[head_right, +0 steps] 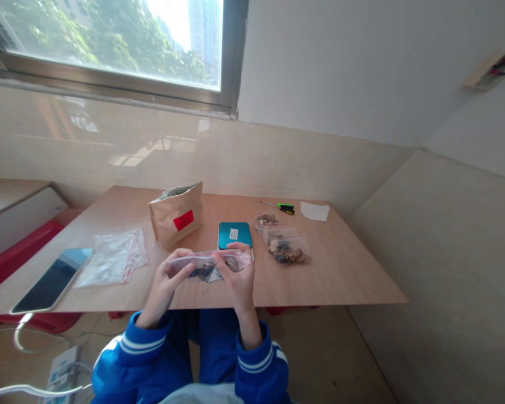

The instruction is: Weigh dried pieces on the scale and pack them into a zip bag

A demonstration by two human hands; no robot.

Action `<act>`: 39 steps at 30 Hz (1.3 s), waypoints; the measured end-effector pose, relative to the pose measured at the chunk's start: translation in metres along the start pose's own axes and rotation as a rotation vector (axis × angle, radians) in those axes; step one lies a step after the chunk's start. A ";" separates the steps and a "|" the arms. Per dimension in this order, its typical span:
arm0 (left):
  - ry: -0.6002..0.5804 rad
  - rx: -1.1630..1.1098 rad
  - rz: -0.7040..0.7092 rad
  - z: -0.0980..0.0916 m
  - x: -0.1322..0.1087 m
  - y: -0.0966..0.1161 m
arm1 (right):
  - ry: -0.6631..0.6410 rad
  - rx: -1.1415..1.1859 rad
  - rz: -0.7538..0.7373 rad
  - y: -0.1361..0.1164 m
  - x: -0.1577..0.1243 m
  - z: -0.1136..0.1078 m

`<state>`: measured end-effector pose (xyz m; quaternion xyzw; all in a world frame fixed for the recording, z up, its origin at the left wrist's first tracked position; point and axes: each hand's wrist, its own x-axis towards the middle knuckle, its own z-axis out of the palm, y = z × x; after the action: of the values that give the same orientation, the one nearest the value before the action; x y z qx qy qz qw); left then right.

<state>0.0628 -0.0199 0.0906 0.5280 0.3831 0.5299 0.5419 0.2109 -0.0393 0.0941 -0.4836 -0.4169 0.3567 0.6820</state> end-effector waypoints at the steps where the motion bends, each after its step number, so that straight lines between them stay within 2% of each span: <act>1: 0.006 -0.001 0.000 0.000 0.001 -0.001 | -0.018 0.003 0.000 0.000 0.000 0.000; 11: 0.041 0.060 0.073 0.000 0.000 -0.006 | -0.189 0.007 -0.007 0.002 -0.003 0.004; 19: 0.046 0.178 0.218 -0.001 0.001 -0.009 | -0.137 0.029 0.016 0.005 -0.004 0.009; 28: 0.142 0.264 0.293 0.006 -0.006 -0.005 | -0.114 0.092 0.055 0.002 -0.008 0.010; 30: 0.135 0.271 0.286 0.005 -0.007 -0.005 | -0.091 0.070 0.052 0.003 -0.006 0.007; 33: 0.048 0.230 0.194 0.000 -0.006 -0.008 | -0.072 0.006 0.039 0.007 -0.002 -0.003; 39: -0.071 0.118 0.036 -0.006 -0.002 -0.016 | -0.181 0.022 0.175 0.015 0.004 -0.032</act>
<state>0.0592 -0.0193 0.0738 0.5843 0.3849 0.4968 0.5135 0.2408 -0.0434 0.0743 -0.4767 -0.4289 0.4614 0.6131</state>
